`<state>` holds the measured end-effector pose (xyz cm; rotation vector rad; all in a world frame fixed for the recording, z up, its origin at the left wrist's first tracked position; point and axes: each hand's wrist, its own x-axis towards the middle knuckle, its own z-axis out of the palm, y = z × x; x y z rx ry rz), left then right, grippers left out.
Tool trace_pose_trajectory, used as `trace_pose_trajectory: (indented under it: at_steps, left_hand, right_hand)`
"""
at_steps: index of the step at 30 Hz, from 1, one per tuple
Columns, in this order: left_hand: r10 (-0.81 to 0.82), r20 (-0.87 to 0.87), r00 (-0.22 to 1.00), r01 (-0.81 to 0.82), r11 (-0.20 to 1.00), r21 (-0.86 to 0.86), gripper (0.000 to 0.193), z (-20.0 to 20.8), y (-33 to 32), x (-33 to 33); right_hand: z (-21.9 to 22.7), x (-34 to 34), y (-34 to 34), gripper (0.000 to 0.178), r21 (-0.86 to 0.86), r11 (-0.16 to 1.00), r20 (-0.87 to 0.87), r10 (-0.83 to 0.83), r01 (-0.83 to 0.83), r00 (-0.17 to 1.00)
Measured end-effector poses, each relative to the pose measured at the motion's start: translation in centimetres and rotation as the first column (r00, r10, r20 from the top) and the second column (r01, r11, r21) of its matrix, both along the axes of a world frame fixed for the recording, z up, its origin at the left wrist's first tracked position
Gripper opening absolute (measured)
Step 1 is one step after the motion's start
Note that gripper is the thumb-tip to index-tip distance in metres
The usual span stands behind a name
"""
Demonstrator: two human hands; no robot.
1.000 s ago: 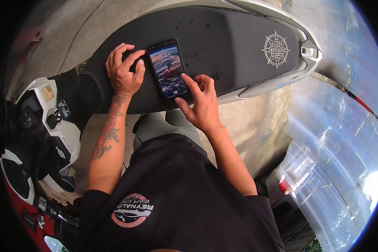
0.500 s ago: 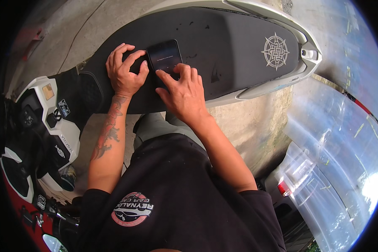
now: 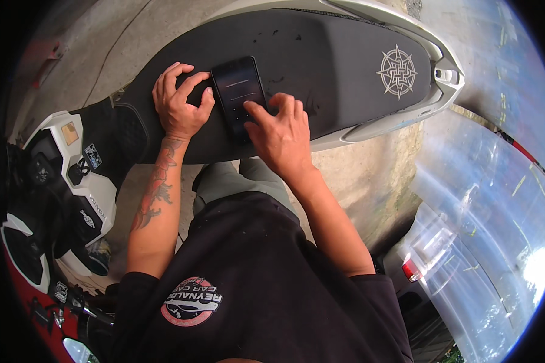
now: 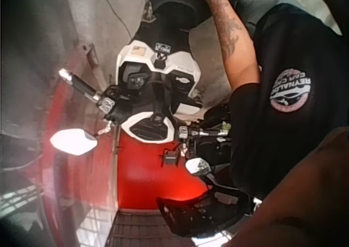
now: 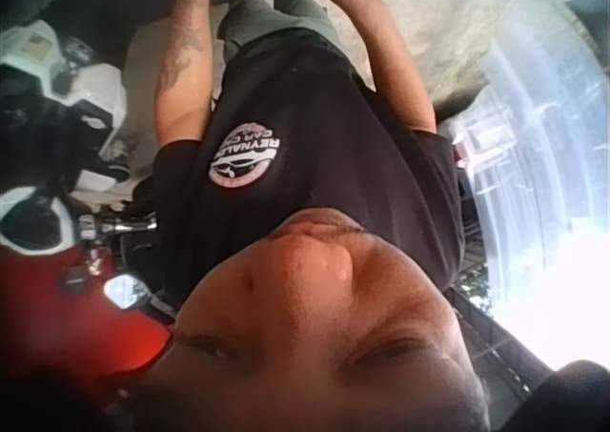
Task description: The person sands the lower edge of a black vehicle panel using a sanding block and water. They dip the sanding block and a cloth into a bucket of water, apply water to the panel, and repeatedly rub the sanding block along the edge before wiping it with the cloth.
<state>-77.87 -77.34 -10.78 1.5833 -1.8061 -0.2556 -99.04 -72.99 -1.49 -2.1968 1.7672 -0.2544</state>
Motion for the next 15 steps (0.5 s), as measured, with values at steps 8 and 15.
trace_pose_trajectory:
  at_steps: [8, 15]
  left_hand:
    - [-0.001, 0.0, 1.0, 0.001, 1.0, -0.007, 0.029, 0.0, 0.0, 0.0]
    - [-0.003, -0.006, 1.0, 0.003, 1.0, -0.002, 0.03, 0.0, 0.1, 0.1]
  right_hand:
    - [-0.1, 0.2, 2.1, 0.042, 0.074, 0.994, 0.002, 0.085, -0.085, 0.996]
    - [0.3, -3.9, 1.1, 0.036, 0.01, 0.998, -0.023, -0.061, 0.061, 0.998]
